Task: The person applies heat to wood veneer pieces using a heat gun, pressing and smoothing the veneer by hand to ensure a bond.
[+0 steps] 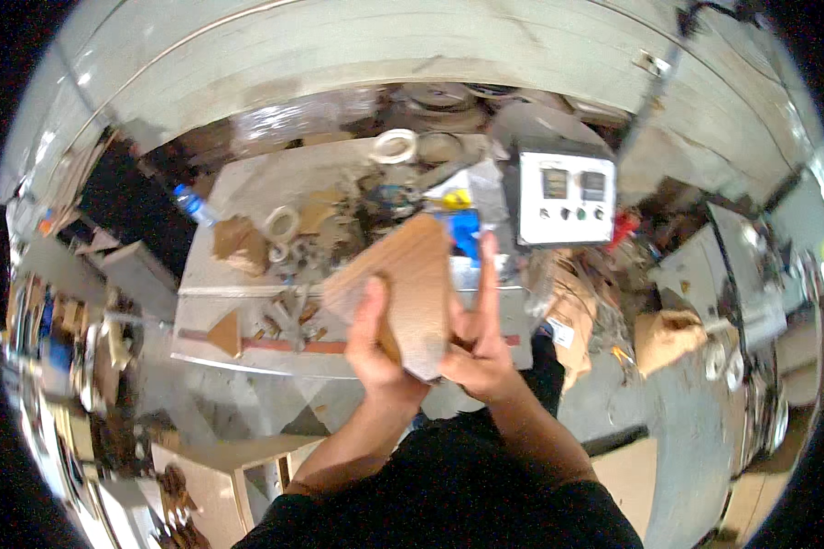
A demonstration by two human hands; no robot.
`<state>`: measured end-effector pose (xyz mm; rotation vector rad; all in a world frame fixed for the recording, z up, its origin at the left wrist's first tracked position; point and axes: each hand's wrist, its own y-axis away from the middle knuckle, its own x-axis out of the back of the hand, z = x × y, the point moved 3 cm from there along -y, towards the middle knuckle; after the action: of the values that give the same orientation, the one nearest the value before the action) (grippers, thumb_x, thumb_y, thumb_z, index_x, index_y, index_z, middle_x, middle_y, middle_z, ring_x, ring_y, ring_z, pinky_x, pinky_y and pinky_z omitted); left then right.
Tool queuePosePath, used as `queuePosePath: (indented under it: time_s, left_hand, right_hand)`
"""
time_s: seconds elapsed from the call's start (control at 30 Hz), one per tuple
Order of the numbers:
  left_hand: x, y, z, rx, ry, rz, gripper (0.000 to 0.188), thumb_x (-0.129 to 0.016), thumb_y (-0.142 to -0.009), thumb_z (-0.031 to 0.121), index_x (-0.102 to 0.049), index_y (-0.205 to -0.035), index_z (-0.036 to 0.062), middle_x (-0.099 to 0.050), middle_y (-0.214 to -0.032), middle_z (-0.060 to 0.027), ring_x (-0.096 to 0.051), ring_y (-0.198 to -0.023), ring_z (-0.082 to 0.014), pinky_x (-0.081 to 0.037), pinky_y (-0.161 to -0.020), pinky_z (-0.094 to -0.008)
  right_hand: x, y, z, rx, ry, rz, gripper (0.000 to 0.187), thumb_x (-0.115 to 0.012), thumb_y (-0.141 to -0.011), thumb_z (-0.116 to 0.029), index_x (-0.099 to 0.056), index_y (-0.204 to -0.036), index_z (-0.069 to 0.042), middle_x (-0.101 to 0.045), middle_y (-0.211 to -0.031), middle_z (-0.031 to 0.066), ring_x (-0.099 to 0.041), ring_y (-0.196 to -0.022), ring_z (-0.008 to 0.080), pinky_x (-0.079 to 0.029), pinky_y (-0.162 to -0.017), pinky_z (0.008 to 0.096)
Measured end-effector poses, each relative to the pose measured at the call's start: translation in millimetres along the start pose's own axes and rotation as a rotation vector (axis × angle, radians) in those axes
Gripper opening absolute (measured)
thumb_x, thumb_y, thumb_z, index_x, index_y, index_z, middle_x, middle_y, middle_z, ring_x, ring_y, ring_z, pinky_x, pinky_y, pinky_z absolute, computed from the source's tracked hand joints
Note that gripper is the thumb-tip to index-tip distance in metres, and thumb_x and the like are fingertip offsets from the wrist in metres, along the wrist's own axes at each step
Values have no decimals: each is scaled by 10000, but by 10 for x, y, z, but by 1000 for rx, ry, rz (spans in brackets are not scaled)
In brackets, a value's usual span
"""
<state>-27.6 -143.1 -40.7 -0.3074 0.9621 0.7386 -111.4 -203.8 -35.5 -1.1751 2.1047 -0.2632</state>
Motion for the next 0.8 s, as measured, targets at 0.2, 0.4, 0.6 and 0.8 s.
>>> queuePosePath:
  time_s: [0.2, 0.4, 0.6, 0.8]
  left_hand:
    - [72, 33, -251, 59, -12, 16, 464, -702, -965, 303, -612, -1304, 0, -639, -1268, -113, -604, -1166, -217, -503, -963, -393]
    - [72, 149, 14, 104, 207, 34, 509, -745, -934, 345, -596, -1275, -2, -672, -1190, -105, -659, -1057, -197, -526, -935, -365]
    - [702, -35, 32, -121, -15, 331, 480, -722, -955, 364, -614, -1240, -7, -678, -1187, -86, -642, -1071, -177, -515, -938, -343]
    - [2196, 603, 1312, -783, -24, 898, 305, -676, -929, 202, -577, -1137, 1, -614, -1047, -48, -583, -891, -150, -498, -785, -328]
  right_hand:
    - [263, 115, -85, 98, 571, 193, 1535, -832, -602, -727, 67, -1613, -1, -218, -1631, 193, -369, -1448, 332, -311, -1181, 468]
    - [341, 314, 129, -115, 496, 308, 1265, -633, -743, -712, -31, -1620, -27, -274, -1604, 200, -364, -1441, 357, -337, -1170, 476]
    - [523, 227, 519, -191, 490, 159, 691, -287, -1067, -589, -146, -1640, -229, -238, -1654, 121, -335, -1470, 341, -268, -1227, 485]
    - [900, 342, 1522, -545, 727, -50, 739, -547, -1043, -355, -141, -1648, -231, -557, -1447, 125, -528, -1300, 286, -435, -1055, 430]
